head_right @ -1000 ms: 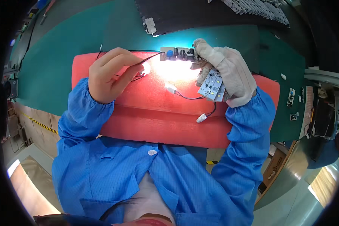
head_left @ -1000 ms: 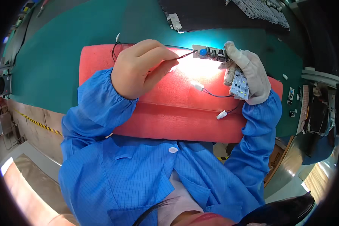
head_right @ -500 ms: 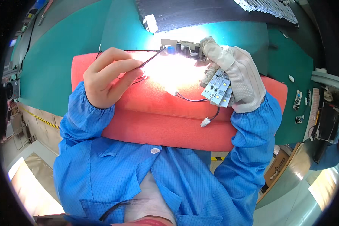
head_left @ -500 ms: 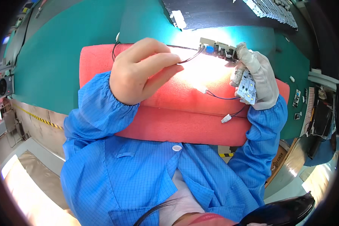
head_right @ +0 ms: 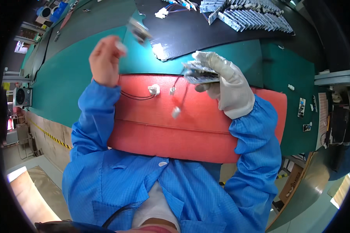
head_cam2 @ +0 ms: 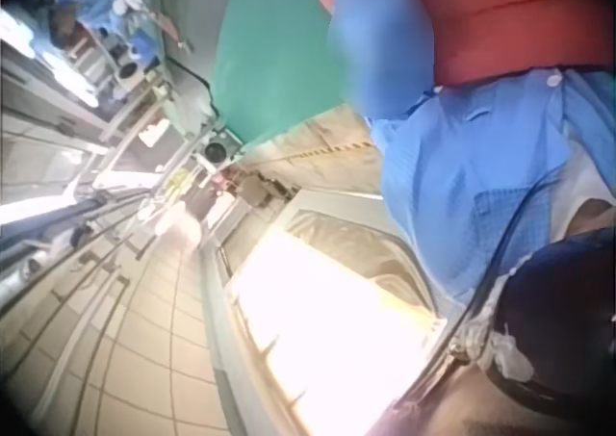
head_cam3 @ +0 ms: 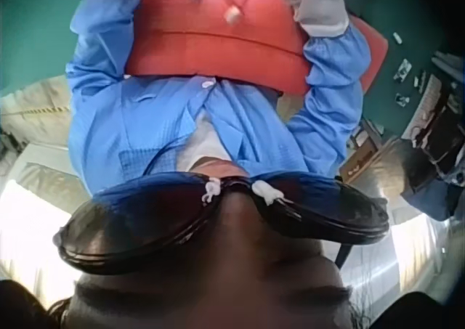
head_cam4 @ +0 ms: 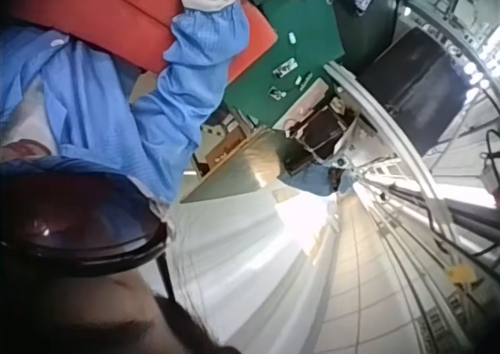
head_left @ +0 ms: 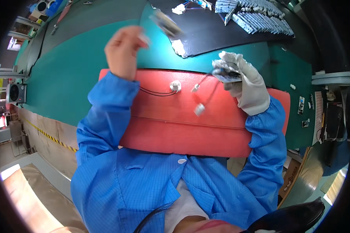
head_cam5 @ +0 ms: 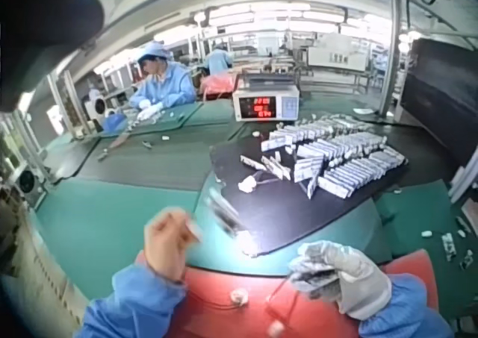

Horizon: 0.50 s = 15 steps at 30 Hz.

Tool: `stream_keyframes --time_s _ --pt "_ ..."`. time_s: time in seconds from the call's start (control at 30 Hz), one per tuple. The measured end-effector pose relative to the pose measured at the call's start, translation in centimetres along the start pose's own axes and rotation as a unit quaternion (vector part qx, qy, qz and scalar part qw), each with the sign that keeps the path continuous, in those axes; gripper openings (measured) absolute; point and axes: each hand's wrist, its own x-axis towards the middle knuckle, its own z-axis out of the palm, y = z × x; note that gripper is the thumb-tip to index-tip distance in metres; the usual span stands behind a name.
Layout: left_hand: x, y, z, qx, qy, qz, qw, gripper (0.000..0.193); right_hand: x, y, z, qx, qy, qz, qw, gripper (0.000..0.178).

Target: Manually assembling and testing small electronic circuit boards by connecting wires and sensors.

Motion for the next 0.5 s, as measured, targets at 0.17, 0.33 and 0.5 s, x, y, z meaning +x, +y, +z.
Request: stream_keyframes --time_s 0.17,0.33,0.5 --pt "-0.1 0.0 0.9 0.012 0.131 0.089 0.987 0.021 0.1 0.9 0.9 0.118 -0.036 -0.103 0.987 0.038" --pt "-3.8 0.1 4.1 0.253 -0.227 0.063 0.938 0.019 0.0 0.9 1.5 0.083 -0.071 -0.104 0.989 0.04" --pt "-3.7 -0.2 3.1 0.196 -0.171 0.072 0.963 0.009 -0.5 0.2 1.9 0.032 -0.031 -0.08 0.996 0.044"
